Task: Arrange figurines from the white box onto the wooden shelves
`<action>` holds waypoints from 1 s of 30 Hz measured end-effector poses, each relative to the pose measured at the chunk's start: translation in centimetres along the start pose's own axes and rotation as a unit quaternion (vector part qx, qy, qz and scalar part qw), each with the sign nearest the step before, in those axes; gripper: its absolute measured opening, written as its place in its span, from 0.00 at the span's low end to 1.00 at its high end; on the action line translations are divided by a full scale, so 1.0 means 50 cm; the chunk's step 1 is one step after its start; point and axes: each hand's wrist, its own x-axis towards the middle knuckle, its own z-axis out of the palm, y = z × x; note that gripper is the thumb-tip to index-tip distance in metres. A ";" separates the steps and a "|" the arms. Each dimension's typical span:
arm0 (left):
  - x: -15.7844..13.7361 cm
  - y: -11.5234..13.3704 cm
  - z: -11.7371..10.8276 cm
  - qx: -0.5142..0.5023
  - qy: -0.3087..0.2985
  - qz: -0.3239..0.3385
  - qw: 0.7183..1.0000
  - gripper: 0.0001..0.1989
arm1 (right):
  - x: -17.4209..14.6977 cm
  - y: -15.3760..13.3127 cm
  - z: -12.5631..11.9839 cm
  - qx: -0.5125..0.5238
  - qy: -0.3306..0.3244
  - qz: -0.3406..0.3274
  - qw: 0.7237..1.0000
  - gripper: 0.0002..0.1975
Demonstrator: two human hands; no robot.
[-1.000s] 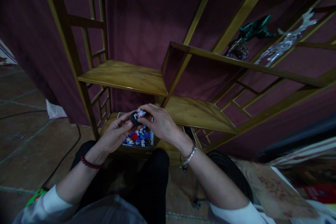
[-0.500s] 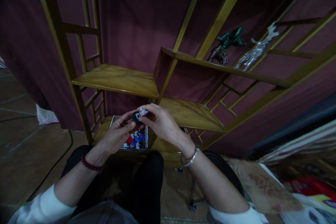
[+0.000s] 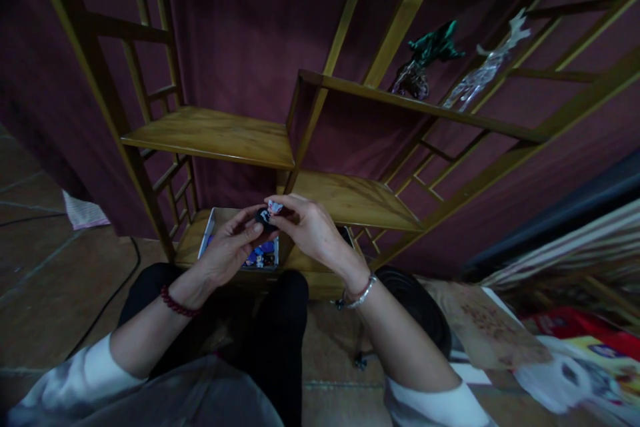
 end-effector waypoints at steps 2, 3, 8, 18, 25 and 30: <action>-0.004 -0.007 -0.004 0.000 0.008 -0.001 1.000 0.17 | -0.004 0.009 0.009 0.005 -0.002 0.009 1.000 0.15; -0.005 -0.009 -0.006 0.001 0.011 -0.001 1.000 0.17 | -0.005 0.013 0.013 0.005 -0.001 0.011 1.000 0.15; -0.010 -0.015 -0.010 0.018 0.026 0.013 0.999 0.18 | -0.008 0.020 0.028 -0.003 0.010 0.002 1.000 0.13; -0.011 -0.027 -0.028 0.082 0.046 0.053 0.994 0.19 | -0.008 0.010 0.040 -0.039 0.025 0.001 0.999 0.11; -0.013 -0.025 -0.039 0.164 0.069 0.080 0.981 0.19 | -0.006 0.001 0.052 -0.051 0.037 0.007 0.998 0.10; -0.010 -0.030 -0.047 0.215 0.085 0.104 0.967 0.19 | -0.007 0.007 0.063 -0.048 0.050 0.005 0.998 0.10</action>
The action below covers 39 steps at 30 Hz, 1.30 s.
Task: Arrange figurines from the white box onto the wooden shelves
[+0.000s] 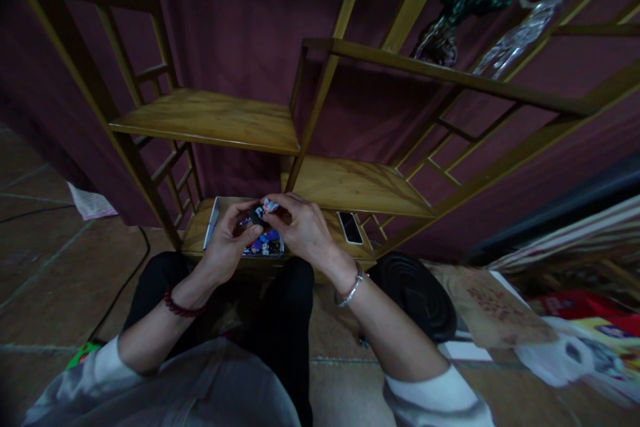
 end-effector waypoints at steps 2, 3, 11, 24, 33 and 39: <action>0.002 -0.003 -0.001 0.020 0.003 0.015 1.000 0.19 | -0.001 0.004 0.005 0.004 0.008 -0.004 1.000 0.10; 0.002 -0.003 -0.002 0.028 0.004 0.024 0.999 0.19 | -0.001 0.006 0.007 0.004 0.012 -0.006 1.000 0.10; 0.002 -0.001 -0.005 0.038 0.001 0.038 0.999 0.19 | 0.000 0.010 0.012 0.013 0.015 -0.014 1.000 0.11; 0.013 -0.001 0.007 -0.088 -0.045 -0.049 0.994 0.23 | -0.005 0.009 -0.009 0.036 0.022 0.027 0.999 0.15; 0.015 -0.003 0.025 -0.095 -0.058 -0.063 0.992 0.22 | -0.014 0.036 -0.014 0.093 0.021 0.059 0.994 0.14; 0.016 0.001 0.040 -0.109 -0.069 -0.078 0.989 0.22 | -0.017 0.043 -0.026 0.089 0.024 0.043 0.995 0.13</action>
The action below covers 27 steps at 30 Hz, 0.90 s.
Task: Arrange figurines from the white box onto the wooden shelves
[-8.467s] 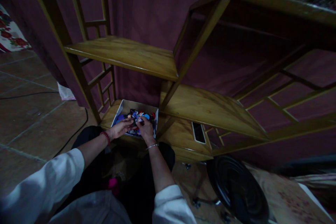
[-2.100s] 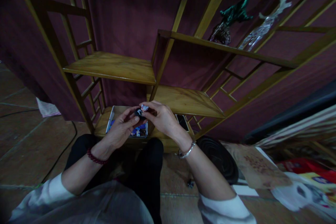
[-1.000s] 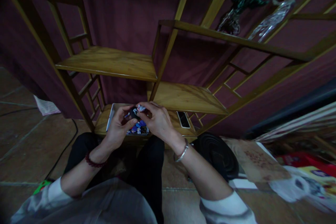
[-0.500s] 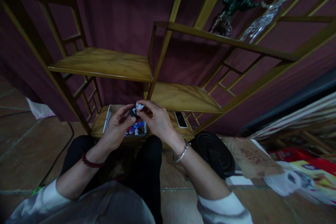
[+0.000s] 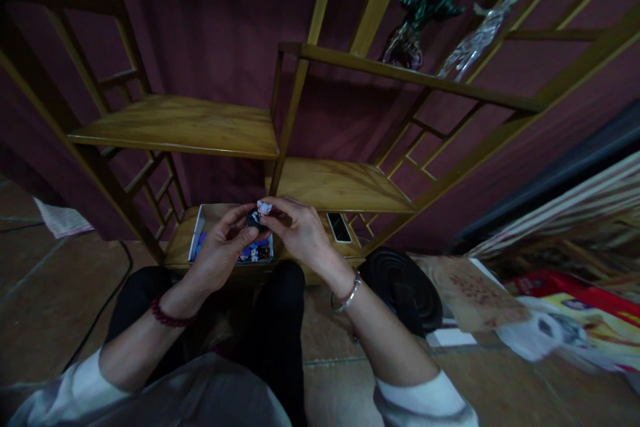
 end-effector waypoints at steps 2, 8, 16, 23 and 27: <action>0.000 0.001 0.004 -0.009 -0.006 -0.012 1.000 0.22 | -0.001 -0.003 -0.008 -0.012 -0.008 -0.005 1.000 0.13; 0.002 0.006 0.018 -0.042 -0.023 -0.046 0.998 0.21 | -0.003 -0.017 -0.036 -0.030 -0.023 -0.014 0.999 0.13; 0.017 0.010 0.043 -0.035 -0.052 -0.049 0.997 0.20 | -0.005 -0.026 -0.072 -0.031 -0.023 -0.008 0.999 0.14; 0.031 0.007 0.072 -0.051 -0.067 -0.046 0.995 0.19 | -0.013 -0.004 -0.087 -0.017 0.009 0.008 1.000 0.13; 0.030 0.003 0.087 -0.056 -0.056 -0.046 0.996 0.18 | -0.019 0.006 -0.087 0.000 0.015 0.021 1.000 0.12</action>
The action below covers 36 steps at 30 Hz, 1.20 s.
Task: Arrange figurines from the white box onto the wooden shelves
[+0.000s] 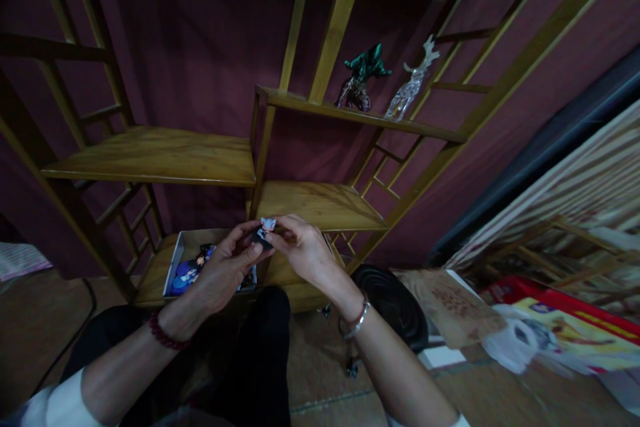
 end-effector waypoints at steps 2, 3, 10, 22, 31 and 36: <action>0.000 -0.006 0.002 0.007 0.009 0.000 1.000 0.18 | -0.004 0.008 0.002 0.015 0.000 0.016 1.000 0.12; 0.001 -0.009 0.001 0.011 0.014 -0.004 1.000 0.19 | -0.006 0.013 0.003 0.027 -0.003 0.026 0.999 0.13; -0.003 -0.028 -0.019 0.073 0.039 -0.064 0.995 0.21 | -0.019 0.043 0.026 0.149 -0.042 0.097 0.983 0.15; -0.011 -0.030 -0.067 0.171 0.033 -0.077 0.982 0.18 | -0.027 0.061 0.080 0.246 -0.069 0.134 0.957 0.16; -0.010 -0.017 -0.073 0.249 0.022 -0.065 0.966 0.18 | -0.030 0.065 0.080 0.266 -0.046 0.162 0.949 0.15; -0.018 -0.023 -0.072 0.280 0.035 -0.055 0.958 0.16 | -0.037 0.070 0.072 0.282 -0.039 0.182 0.941 0.16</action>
